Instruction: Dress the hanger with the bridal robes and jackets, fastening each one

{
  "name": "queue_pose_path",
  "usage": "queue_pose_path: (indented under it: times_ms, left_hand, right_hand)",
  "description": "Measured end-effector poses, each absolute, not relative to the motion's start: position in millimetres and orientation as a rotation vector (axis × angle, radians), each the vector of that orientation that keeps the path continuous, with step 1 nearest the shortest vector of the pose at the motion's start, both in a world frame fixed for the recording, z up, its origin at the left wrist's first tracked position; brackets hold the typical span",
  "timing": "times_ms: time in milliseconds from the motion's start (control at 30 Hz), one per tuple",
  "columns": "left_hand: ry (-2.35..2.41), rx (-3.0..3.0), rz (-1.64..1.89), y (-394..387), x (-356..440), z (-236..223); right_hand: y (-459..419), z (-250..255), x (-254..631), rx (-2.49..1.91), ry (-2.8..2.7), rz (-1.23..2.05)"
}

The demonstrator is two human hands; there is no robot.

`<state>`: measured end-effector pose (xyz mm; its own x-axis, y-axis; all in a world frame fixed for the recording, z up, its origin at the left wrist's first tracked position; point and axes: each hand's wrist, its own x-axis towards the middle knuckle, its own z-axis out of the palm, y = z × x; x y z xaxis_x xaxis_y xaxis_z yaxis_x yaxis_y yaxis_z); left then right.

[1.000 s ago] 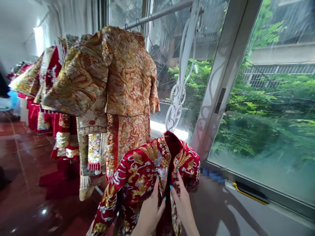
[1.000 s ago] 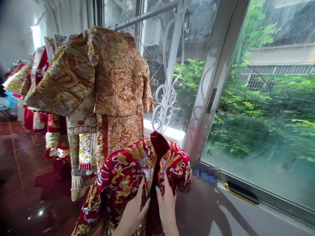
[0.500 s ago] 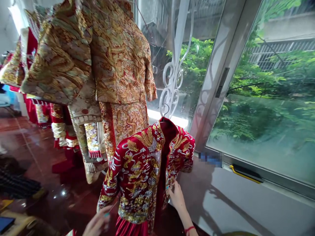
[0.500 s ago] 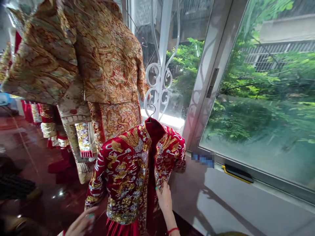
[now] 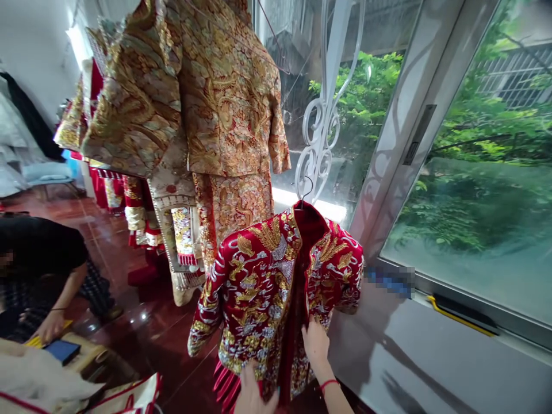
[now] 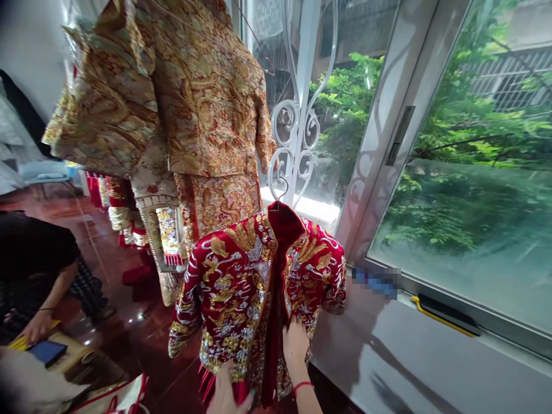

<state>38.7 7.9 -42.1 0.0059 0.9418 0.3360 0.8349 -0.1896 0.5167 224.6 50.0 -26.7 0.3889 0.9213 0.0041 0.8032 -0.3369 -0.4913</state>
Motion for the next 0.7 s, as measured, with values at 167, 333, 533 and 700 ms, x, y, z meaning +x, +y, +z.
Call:
queue_pose_path:
  times_ms: [167, 333, 533, 700]
  left_hand:
    - [2.171, 2.161, 1.054, 43, 51, -22]
    - [1.896, 2.069, 1.203, 57, 56, -14]
    - [1.395, 2.23, 1.289, -7, 64, -67]
    - [1.584, 1.991, 1.159, 2, 57, -74]
  right_hand:
    - [12, -31, 232, -2.065, -1.542, 0.435]
    - [-24, -2, 234, -1.809, -1.474, 0.431]
    - [-33, 33, 197, -1.495, -1.647, 0.576]
    - [-31, 55, 195, -1.534, -1.832, 0.685]
